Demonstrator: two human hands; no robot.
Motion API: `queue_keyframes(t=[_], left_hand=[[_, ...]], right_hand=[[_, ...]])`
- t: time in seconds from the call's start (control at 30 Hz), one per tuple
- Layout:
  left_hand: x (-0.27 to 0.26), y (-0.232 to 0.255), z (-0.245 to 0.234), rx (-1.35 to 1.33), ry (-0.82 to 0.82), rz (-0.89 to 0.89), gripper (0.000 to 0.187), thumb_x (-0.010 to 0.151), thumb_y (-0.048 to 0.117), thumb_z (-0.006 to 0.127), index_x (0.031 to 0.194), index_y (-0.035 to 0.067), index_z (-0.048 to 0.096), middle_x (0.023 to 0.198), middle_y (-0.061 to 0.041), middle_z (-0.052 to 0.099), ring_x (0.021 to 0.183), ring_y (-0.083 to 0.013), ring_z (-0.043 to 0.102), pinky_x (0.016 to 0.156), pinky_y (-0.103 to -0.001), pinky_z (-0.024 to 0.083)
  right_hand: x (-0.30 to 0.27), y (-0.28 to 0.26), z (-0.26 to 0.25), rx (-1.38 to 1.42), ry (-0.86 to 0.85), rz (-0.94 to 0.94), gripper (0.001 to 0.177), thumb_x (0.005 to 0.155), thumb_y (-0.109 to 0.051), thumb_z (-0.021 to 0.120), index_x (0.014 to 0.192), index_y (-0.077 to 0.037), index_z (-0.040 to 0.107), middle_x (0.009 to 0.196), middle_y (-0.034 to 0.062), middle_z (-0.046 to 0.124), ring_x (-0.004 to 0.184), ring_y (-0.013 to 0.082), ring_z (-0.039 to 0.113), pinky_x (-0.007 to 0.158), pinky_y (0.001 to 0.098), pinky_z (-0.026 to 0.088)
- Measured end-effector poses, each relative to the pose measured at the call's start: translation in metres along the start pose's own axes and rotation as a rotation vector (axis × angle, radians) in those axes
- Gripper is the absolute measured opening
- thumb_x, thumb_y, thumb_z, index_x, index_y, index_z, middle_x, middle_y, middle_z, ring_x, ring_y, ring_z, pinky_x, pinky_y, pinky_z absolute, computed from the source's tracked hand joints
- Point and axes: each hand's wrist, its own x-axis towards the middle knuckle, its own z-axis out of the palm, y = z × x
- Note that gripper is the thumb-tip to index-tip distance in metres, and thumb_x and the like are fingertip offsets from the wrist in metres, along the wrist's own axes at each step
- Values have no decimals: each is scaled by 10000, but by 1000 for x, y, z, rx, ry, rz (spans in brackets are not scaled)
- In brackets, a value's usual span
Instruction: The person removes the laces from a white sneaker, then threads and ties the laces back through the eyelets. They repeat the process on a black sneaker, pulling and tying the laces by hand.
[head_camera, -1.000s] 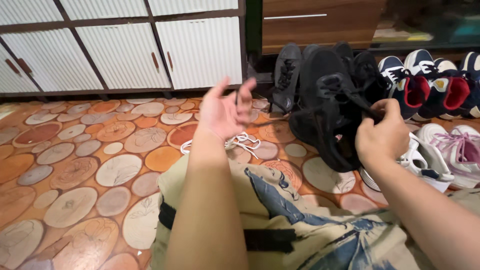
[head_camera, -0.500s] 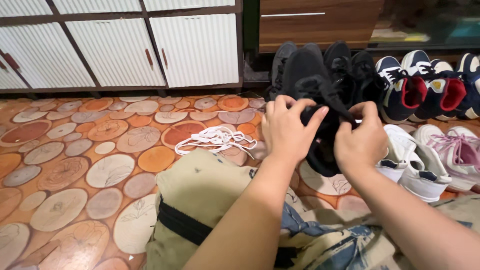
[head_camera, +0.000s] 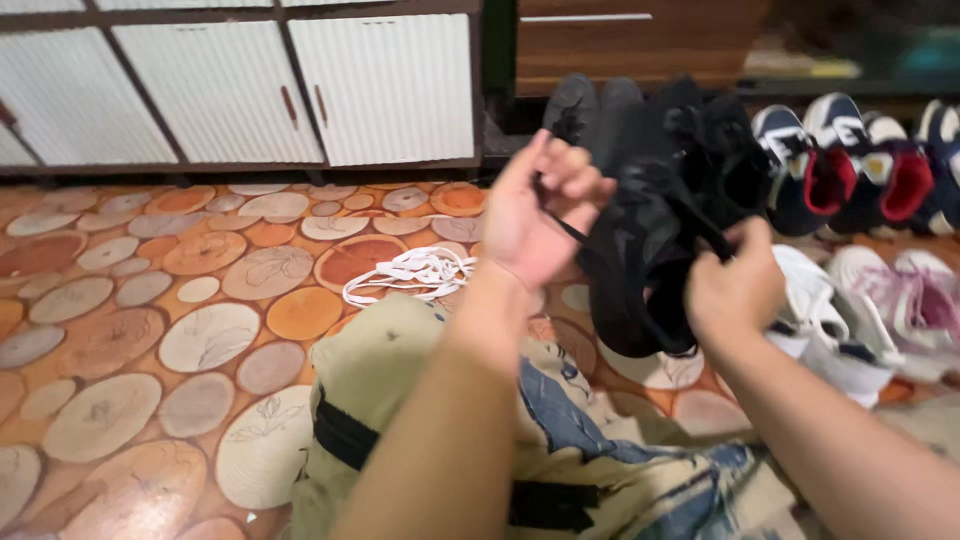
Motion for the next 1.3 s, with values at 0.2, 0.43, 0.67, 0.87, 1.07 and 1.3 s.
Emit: queue_keyframes(t=[0.2, 0.43, 0.67, 0.87, 1.07, 1.3], left_hand=[[-24, 17, 0, 777, 712, -328, 1072, 834, 630, 806, 1449, -91, 305, 1347, -231, 551, 1204, -317, 586, 1056, -438, 478], [-68, -13, 73, 970, 261, -350, 1337, 600, 459, 912, 1556, -39, 120, 1441, -262, 535, 1300, -338, 593, 1080, -393, 490], [-84, -11, 88, 1110, 563, -326, 670, 1024, 410, 557, 1547, 109, 267, 1281, -253, 667, 1169, -427, 656, 986, -509, 505], [-91, -2, 96, 1185, 621, -303, 888, 940, 341, 622, 1616, 144, 81, 1242, -185, 665, 1089, -376, 690, 923, -506, 537], [-96, -2, 100, 1277, 578, -262, 759, 934, 338, 619, 1586, 186, 263, 1178, -176, 708, 1071, -372, 702, 920, -504, 538], [-96, -7, 95, 1307, 627, -288, 707, 934, 348, 592, 1580, 249, 323, 1161, -167, 716, 1065, -364, 700, 924, -513, 526]], right_hand=[[10, 20, 2, 26, 94, 37, 220, 925, -180, 775, 991, -74, 593, 870, 156, 710, 815, 407, 673, 747, 530, 489], [-9, 4, 0, 197, 18, -89, 236, 990, -215, 756, 1057, -56, 594, 896, 149, 702, 816, 368, 680, 741, 484, 501], [-2, -4, 0, 248, -200, -141, 368, 885, -290, 826, 1064, -44, 619, 963, 117, 716, 879, 263, 694, 779, 422, 529], [32, -19, -16, 283, -188, -424, 397, 850, -308, 883, 1141, -75, 747, 1052, 115, 694, 956, 234, 692, 848, 365, 553], [50, -47, -29, 91, -294, -556, 282, 806, -289, 896, 1007, -110, 816, 955, 99, 716, 827, 238, 708, 776, 361, 556], [57, -33, -13, -27, -394, -409, 175, 894, -220, 777, 940, -52, 798, 994, 165, 690, 892, 324, 668, 806, 444, 524]])
